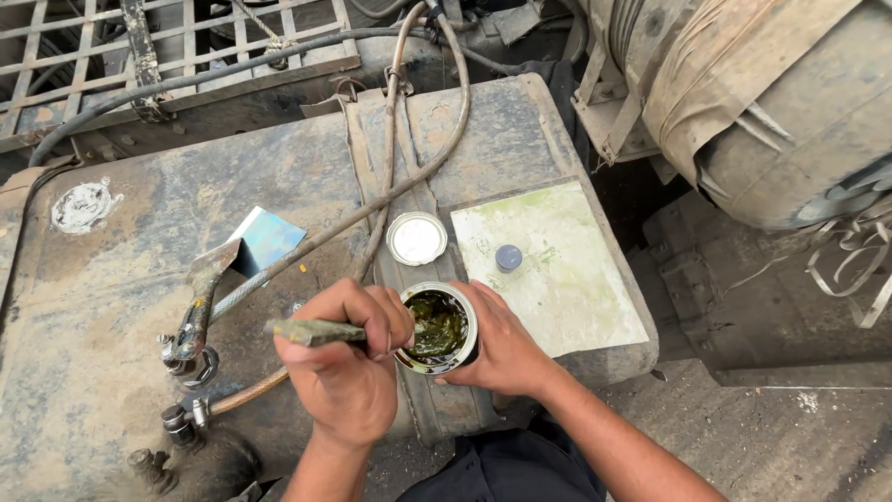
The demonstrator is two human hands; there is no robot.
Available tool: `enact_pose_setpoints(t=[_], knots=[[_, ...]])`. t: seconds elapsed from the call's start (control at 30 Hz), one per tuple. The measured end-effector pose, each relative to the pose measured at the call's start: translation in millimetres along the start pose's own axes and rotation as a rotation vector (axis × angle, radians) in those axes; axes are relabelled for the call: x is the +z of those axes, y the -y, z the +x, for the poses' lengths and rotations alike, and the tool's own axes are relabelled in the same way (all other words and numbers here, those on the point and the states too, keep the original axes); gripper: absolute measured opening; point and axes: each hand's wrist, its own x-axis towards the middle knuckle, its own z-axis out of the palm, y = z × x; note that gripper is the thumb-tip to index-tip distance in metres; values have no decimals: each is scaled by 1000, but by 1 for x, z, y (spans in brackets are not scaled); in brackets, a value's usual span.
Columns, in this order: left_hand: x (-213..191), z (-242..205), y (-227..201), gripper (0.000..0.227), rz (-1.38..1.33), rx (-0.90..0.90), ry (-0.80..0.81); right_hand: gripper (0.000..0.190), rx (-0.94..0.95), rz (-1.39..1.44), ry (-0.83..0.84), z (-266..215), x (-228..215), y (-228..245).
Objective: Mixing green putty or filler using a scraper and a small container positioned on a truck's fuel tank.
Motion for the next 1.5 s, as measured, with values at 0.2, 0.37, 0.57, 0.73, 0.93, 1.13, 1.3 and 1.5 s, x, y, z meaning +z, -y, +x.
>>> enact_pose_setpoints(t=[0.2,0.37,0.57,0.73,0.93,1.13,1.3,1.5], knots=[[-14,-21,60,82,34,-37,-34,119,15,-7,-7,1,1,0],[-5,-10,38,83,35,-62,-37,121,54,-25,17,2,2,2],[-3,-7,0,80,-108,-1,-14,120,42,-23,10,2,4,-2],[-10,-11,44,82,37,11,-46,121,-5,-33,-4,0,3,-3],[-5,-1,30,81,65,-50,-62,122,50,-38,14,3,3,-1],[-9,0,26,81,0,57,-55,120,31,-49,7,1,4,2],[-7,-8,53,81,17,-19,-38,119,-6,-23,-25,0,3,-4],[-4,0,21,81,-89,52,-69,121,54,-18,4,1,1,3]])
